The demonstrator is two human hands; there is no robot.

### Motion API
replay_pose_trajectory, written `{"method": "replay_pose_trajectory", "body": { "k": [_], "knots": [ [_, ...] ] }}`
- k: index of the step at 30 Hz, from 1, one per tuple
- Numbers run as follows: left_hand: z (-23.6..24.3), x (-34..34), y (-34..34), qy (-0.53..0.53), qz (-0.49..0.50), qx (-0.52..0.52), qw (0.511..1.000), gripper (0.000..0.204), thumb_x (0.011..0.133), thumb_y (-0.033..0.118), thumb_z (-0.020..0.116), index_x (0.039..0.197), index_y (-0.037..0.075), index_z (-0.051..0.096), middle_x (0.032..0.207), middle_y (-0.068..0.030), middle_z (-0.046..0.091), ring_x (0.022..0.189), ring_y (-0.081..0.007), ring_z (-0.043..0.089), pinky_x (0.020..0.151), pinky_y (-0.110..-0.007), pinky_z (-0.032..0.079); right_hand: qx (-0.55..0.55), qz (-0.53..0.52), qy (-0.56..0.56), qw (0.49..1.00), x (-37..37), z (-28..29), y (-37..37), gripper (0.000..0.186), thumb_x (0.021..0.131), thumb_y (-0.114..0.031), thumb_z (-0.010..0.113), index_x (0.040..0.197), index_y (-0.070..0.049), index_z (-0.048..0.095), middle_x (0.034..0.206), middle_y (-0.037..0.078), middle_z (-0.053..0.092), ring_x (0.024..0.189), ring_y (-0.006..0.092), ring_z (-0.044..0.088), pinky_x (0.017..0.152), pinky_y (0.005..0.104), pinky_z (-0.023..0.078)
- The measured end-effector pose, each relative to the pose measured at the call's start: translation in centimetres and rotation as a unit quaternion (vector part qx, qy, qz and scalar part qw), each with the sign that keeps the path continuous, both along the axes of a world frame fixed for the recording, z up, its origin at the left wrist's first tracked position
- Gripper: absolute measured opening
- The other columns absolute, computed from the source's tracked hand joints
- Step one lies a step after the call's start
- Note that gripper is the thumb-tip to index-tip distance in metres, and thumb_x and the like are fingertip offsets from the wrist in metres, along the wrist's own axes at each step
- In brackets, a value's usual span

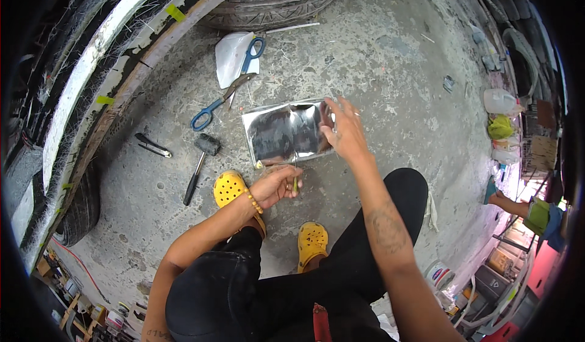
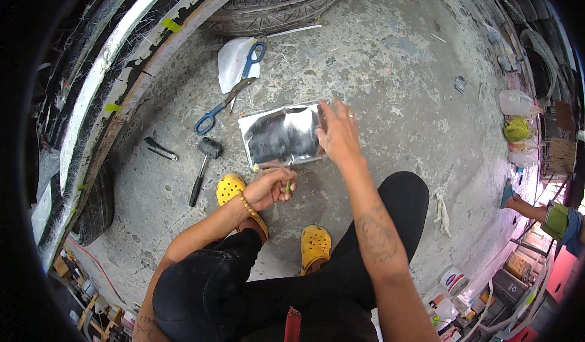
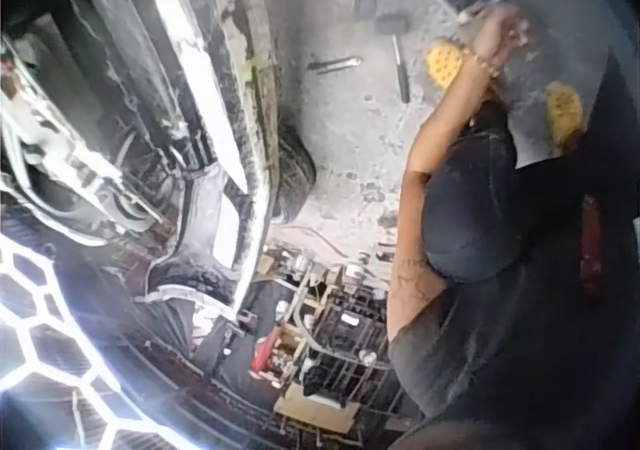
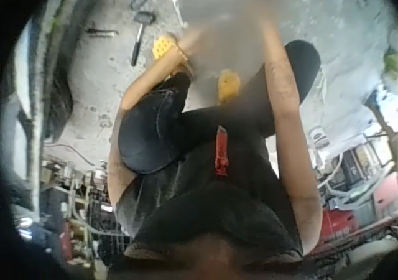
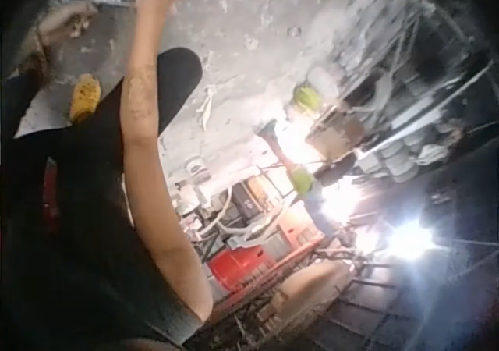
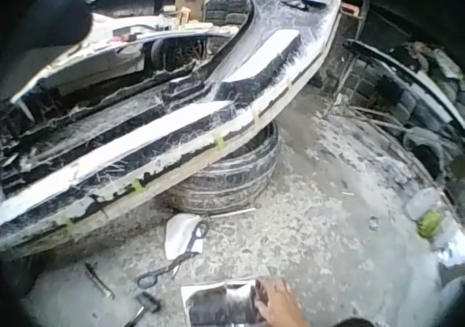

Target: The person sits on the floor of a workshop and shapes a small rectangular piece of metal. They use a rubber mallet to hammer the metal flat and a pair of scissors to trim the edges. The person repeatedly flips the metal piece and adjusts its position while working.

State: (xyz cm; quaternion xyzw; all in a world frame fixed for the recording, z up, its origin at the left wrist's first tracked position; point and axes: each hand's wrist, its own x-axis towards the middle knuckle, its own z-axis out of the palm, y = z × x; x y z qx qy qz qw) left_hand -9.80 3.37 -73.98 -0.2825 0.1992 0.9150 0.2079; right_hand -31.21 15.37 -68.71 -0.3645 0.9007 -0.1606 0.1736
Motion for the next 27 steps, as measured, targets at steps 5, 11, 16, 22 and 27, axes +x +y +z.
{"method": "replay_pose_trajectory", "body": {
  "k": [5,11,16,22,27],
  "knots": [
    [-4.4,2.3,3.5,0.01,-0.028,-0.369,0.929,0.021,0.103,0.019,0.047,0.101,0.001,0.058,0.089,-0.0105,0.067,0.072,-0.0245,0.065,0.061,-0.04,0.049,0.238,0.198,-0.02,0.951,-1.4,0.6,-4.1,0.118,0.066,-0.036,0.092,0.162,-0.022,0.025,0.17,0.008,0.017,0.154,0.0384,0.018,0.122,0.0622,0.02],
    [-2.0,0.9,0.7,0.149,-0.168,-0.663,0.714,0.029,0.103,0.022,0.045,0.094,-0.002,0.059,0.081,-0.0223,0.068,0.077,-0.0424,0.067,0.069,-0.053,0.052,0.323,0.085,-0.131,0.933,-2.0,-1.7,-2.2,0.137,0.063,-0.083,0.072,0.16,-0.001,0.02,0.163,0.028,0.025,0.149,0.042,0.03,0.119,0.0654,0.022],
    [1.7,0.5,-2.1,0.101,-0.374,-0.747,0.541,0.028,0.101,0.019,0.043,0.09,0.001,0.061,0.075,-0.0209,0.07,0.073,-0.0398,0.071,0.067,-0.049,0.057,0.294,0.066,-0.102,0.948,4.2,0.0,-2.2,0.142,0.058,-0.063,0.089,0.163,-0.009,0.01,0.167,0.025,0.009,0.152,0.0479,0.016,0.119,0.0668,0.023],
    [2.0,-0.1,-2.1,0.072,-0.387,-0.799,0.455,0.019,0.101,0.016,0.046,0.094,0.003,0.057,0.072,-0.0192,0.071,0.068,-0.0347,0.073,0.059,-0.043,0.058,0.245,0.043,-0.071,0.966,7.2,-1.2,-3.0,0.157,0.051,-0.051,0.098,0.163,-0.016,-0.007,0.164,0.035,-0.002,0.147,0.0621,0.009,0.114,0.0766,0.017],
    [-0.4,2.6,-2.5,0.096,-0.322,-0.799,0.499,0.022,0.106,0.023,0.042,0.1,0.003,0.047,0.068,-0.0212,0.068,0.063,-0.0397,0.069,0.055,-0.049,0.054,0.279,0.045,-0.077,0.956,7.0,-2.2,-3.4,0.156,0.052,-0.052,0.097,0.164,-0.018,-0.007,0.164,0.035,-0.007,0.147,0.0624,0.008,0.113,0.0775,0.015]
  ]
}}
